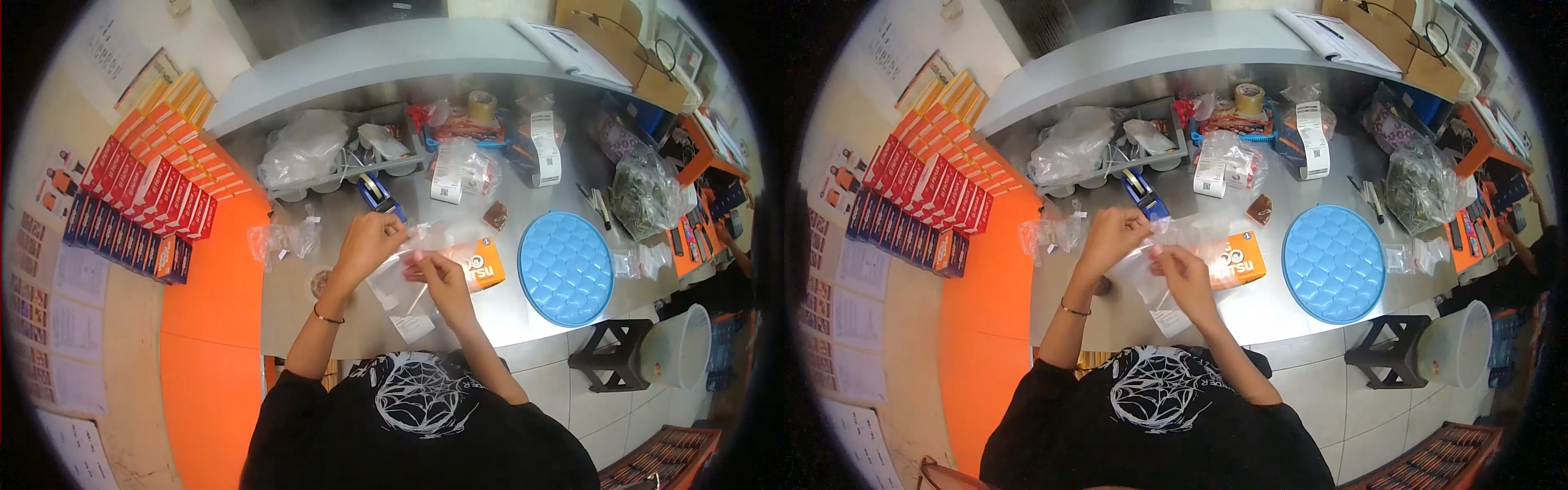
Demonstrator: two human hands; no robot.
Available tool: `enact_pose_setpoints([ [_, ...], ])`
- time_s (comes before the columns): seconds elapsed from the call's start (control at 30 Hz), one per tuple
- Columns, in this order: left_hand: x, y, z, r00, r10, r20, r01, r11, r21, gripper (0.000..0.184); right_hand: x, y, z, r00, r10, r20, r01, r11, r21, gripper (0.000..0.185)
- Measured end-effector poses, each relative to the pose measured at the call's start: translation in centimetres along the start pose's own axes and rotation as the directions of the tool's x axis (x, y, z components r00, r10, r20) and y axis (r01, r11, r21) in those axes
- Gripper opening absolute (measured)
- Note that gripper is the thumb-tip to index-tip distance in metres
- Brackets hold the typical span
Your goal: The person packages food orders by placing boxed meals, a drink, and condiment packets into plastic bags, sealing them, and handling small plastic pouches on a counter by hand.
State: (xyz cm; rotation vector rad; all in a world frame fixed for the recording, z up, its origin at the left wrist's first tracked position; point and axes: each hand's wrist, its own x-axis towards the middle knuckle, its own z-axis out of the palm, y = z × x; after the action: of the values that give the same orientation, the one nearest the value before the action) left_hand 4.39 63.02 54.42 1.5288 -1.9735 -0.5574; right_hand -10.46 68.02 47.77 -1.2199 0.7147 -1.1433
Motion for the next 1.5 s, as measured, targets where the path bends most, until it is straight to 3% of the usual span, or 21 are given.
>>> enact_pose_setpoints([
  [0.07, -0.8, -0.3, 0.8, 0.998, 0.054, 0.014, -0.052, 0.994, -0.092, 0.016, 0.7, 1.1, 0.0, 0.950, 0.031, -0.311, 0.017, 0.988, 0.151, 0.029],
  [0.33, -3.0, -0.6, 1.6, 0.956, 0.050, 0.291, -0.016, 0.993, -0.117, 0.026, 0.5, 0.1, -4.2, 0.983, 0.137, -0.120, -0.168, 0.938, -0.304, 0.035],
  [0.4, -3.4, -3.2, 1.2, 0.969, 0.049, 0.241, 0.018, 0.963, -0.270, 0.031, 0.0, -0.4, -6.0, 1.000, -0.011, -0.010, 0.005, 0.883, -0.469, 0.030],
  [0.47, -4.0, -6.5, 0.1, 0.998, 0.036, 0.043, -0.028, 0.985, -0.170, 0.027, -0.6, -1.0, -9.6, 0.977, -0.098, -0.187, -0.012, 0.859, -0.512, 0.018],
  [0.53, -4.3, -8.7, -0.1, 0.826, 0.159, -0.540, -0.137, 0.987, 0.080, 0.025, -0.7, 0.0, -14.1, 0.904, -0.281, -0.322, -0.019, 0.726, -0.688, 0.005],
  [0.57, -4.6, -8.1, 0.5, 0.827, 0.153, -0.542, -0.131, 0.988, 0.080, 0.025, -0.3, 0.1, -13.4, 0.907, -0.277, -0.318, -0.019, 0.726, -0.687, 0.005],
  [0.63, -4.8, -5.5, 3.5, 0.923, -0.261, -0.281, 0.078, 0.846, -0.528, 0.037, 0.8, 0.1, -10.4, 0.784, -0.372, -0.497, 0.314, 0.928, -0.200, 0.030],
  [0.67, -4.6, -4.8, 5.2, 0.923, -0.265, -0.280, 0.081, 0.843, -0.531, 0.037, 0.9, -0.5, -8.6, 0.830, -0.272, -0.487, 0.279, 0.958, -0.060, 0.049],
  [0.77, -4.7, -8.1, 7.6, 0.982, -0.074, -0.174, -0.058, 0.759, -0.649, 0.034, 1.3, -0.5, -6.8, 0.866, -0.166, -0.472, 0.162, 0.986, -0.050, 0.055],
  [0.83, -6.1, -14.1, 3.8, 0.884, -0.039, -0.466, -0.118, 0.946, -0.302, 0.021, 0.9, -1.7, -11.3, 0.795, -0.372, -0.479, 0.145, 0.883, -0.446, 0.060],
  [0.93, -7.5, -8.0, -0.6, 0.709, -0.078, -0.701, -0.089, 0.976, -0.198, 0.009, 1.0, -1.4, -14.8, 0.917, -0.300, -0.262, 0.035, 0.717, -0.697, 0.072],
  [0.97, -7.3, -6.9, -1.1, 0.630, 0.003, -0.777, -0.147, 0.982, -0.116, 0.008, 1.1, -1.2, -16.1, 0.995, -0.039, 0.089, 0.071, 0.913, -0.401, 0.077],
  [1.0, -7.4, -6.2, -1.5, 0.630, 0.004, -0.777, -0.150, 0.982, -0.117, 0.008, 1.8, -1.0, -17.0, 0.866, 0.081, 0.493, -0.050, 0.996, -0.077, 0.081],
  [1.07, -8.2, -5.2, -2.1, 0.784, -0.258, -0.565, -0.277, 0.668, -0.691, 0.008, 4.3, 2.0, -17.8, 0.836, 0.101, 0.540, -0.100, 0.994, -0.030, 0.084],
  [1.13, -8.8, -2.3, -0.9, 0.985, -0.101, -0.138, 0.014, 0.852, -0.523, 0.009, 6.6, 6.4, -17.9, 0.975, -0.056, 0.215, 0.203, 0.618, -0.760, 0.075],
  [1.17, -8.3, -5.0, 2.8, 0.996, 0.067, 0.067, -0.020, 0.838, -0.546, 0.016, 6.4, 7.6, -18.0, 0.975, -0.047, 0.219, 0.200, 0.620, -0.758, 0.075],
  [1.2, -7.5, -8.4, 7.3, 0.936, 0.240, 0.259, -0.050, 0.817, -0.574, 0.023, 6.3, 8.5, -17.9, 0.974, 0.171, 0.146, 0.071, 0.385, -0.920, 0.072],
  [1.23, -7.7, -8.1, 10.5, 0.905, 0.164, 0.393, 0.016, 0.909, -0.417, 0.040, 6.6, 8.9, -17.8, 0.939, 0.344, 0.015, -0.018, 0.093, -0.995, 0.072],
  [1.33, -6.2, -9.1, 18.0, 0.827, -0.202, 0.525, 0.323, 0.935, -0.149, 0.060, 4.3, 9.3, -19.0, 0.879, 0.468, -0.089, -0.240, 0.273, -0.932, 0.068],
  [1.4, -4.9, -9.3, 20.1, 0.708, -0.384, 0.593, 0.569, 0.807, -0.156, 0.061, 1.0, 13.7, -20.0, 0.984, 0.129, -0.124, -0.177, 0.587, -0.790, 0.059],
  [1.5, -5.2, -10.6, 22.2, 0.913, -0.202, 0.353, 0.325, 0.886, -0.332, 0.063, -0.3, 13.9, -19.3, 0.933, 0.305, -0.191, -0.346, 0.904, -0.251, 0.050],
])
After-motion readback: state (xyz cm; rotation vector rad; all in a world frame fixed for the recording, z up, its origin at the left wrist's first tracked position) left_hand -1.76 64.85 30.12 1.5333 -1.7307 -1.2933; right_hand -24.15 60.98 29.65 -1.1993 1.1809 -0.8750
